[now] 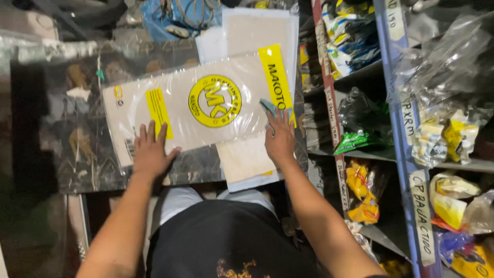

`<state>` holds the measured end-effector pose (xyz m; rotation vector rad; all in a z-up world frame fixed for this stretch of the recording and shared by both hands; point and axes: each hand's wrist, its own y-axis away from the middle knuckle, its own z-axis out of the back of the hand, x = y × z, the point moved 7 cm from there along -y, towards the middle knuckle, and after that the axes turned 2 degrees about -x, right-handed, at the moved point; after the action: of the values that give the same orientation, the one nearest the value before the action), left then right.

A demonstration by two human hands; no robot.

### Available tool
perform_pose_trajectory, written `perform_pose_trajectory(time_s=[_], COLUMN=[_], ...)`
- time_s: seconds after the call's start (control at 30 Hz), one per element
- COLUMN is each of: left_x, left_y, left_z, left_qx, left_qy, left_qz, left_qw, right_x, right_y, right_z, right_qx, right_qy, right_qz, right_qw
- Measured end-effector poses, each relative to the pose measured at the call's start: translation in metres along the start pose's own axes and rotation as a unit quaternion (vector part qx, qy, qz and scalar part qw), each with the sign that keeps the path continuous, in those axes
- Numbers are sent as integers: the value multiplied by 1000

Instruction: The person wipes the surface of several packaged items, including gasket sets and other parts, using a cloth. They handle each package individually, wiping it down before moving to the next one.

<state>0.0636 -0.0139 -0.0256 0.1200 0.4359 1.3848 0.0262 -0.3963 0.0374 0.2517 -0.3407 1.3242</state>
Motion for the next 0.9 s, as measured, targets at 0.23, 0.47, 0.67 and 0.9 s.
perform_pose_trajectory(time_s=[0.23, 0.47, 0.67, 0.9], left_x=[45, 50, 59, 38], left_y=[2, -16, -20, -7], left_z=[-1, -15, -29, -14], left_qx=[47, 102, 118, 182], left_qy=[-40, 0, 22, -33], left_qz=[-9, -5, -21, -23], left_qw=[998, 995, 993, 982], right_x=[1, 45, 199, 249], right_y=[-1, 2, 47, 86], right_z=[-9, -43, -99, -146], right_qx=[-8, -71, 1, 233], right_qy=[8, 27, 93, 128], right_qz=[-32, -115, 75, 159], right_qw=[999, 990, 993, 951])
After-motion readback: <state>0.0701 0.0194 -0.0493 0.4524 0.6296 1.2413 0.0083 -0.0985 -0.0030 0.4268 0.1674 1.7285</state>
